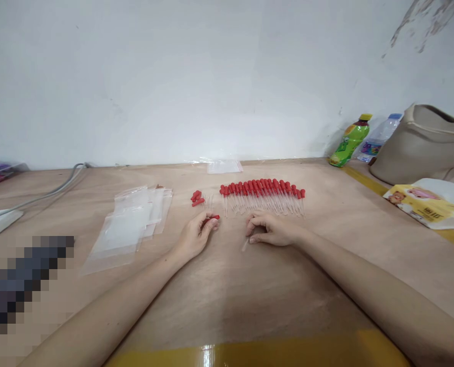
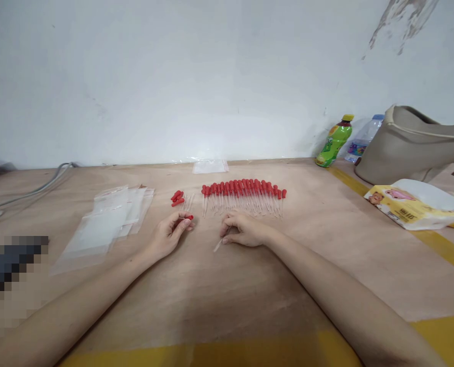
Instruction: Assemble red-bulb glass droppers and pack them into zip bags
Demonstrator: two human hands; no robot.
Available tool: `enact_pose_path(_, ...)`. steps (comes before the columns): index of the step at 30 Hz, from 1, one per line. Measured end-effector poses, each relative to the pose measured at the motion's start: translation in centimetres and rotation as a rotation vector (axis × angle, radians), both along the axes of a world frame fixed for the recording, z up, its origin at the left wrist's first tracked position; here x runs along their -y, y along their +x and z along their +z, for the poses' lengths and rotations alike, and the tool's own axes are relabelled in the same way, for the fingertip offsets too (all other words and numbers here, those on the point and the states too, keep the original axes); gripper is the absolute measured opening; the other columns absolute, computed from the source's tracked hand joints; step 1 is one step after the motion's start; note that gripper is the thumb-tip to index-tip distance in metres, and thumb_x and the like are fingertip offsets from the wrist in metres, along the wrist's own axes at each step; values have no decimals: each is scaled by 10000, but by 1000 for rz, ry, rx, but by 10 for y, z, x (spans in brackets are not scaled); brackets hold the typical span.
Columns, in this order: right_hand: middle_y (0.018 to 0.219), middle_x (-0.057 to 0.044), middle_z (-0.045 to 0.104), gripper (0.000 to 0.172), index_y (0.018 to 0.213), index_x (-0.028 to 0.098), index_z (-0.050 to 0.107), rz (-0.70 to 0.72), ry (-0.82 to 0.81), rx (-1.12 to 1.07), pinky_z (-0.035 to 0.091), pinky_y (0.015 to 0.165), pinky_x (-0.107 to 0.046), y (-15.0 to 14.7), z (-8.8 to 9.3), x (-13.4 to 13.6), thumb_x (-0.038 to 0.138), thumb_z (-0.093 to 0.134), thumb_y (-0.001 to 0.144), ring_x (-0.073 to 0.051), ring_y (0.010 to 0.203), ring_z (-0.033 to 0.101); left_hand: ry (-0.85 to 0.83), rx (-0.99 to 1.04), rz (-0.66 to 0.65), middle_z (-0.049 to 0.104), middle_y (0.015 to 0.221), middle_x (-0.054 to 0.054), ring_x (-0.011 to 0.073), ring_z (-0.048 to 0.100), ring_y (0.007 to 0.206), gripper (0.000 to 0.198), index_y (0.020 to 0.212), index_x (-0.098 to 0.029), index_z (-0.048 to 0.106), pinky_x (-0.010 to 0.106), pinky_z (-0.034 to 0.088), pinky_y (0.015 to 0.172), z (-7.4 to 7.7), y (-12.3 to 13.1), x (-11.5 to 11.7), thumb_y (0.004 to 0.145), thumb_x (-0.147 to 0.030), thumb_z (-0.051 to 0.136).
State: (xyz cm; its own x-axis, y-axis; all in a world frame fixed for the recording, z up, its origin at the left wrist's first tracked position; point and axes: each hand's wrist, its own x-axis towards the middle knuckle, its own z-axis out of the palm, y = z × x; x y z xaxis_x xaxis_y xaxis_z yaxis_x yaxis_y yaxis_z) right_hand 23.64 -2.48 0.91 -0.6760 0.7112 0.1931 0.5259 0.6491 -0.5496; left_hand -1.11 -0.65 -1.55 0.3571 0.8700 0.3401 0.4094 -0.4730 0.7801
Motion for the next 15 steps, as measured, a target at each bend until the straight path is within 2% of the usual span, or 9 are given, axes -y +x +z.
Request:
enact_pose_path(2,874,-26,578,90,752,189,596,-26,87,50,337,811,-315,-2,1,1,275,589,779,-155,874,494,13,-9,-1,624,793,31,142,608,701,217,907,-165,543,273,484,661,0,0,1,843,-355,459)
enact_pose_path(5,823,-22,595,73,757,183,557,-101,177,51,304,809,-336,-8,-2,4,232,542,809,-158,837,497,60,-60,0,623,817,30,152,594,746,216,897,-169,560,281,480,682,3,0,3,813,-362,508)
enact_pose_path(10,805,-15,616,59,830,185,527,-327,252,-157,293,809,-334,-21,-13,6,205,473,845,-136,760,530,89,-71,-24,630,822,21,148,594,750,211,910,-179,574,279,486,697,3,2,5,804,-356,529)
enact_pose_path(15,784,-2,631,92,887,196,550,-309,298,-204,299,772,-317,-33,-18,7,232,472,852,-119,683,538,87,-40,-60,649,840,22,153,610,758,245,951,-189,588,280,502,704,-1,2,3,784,-366,561)
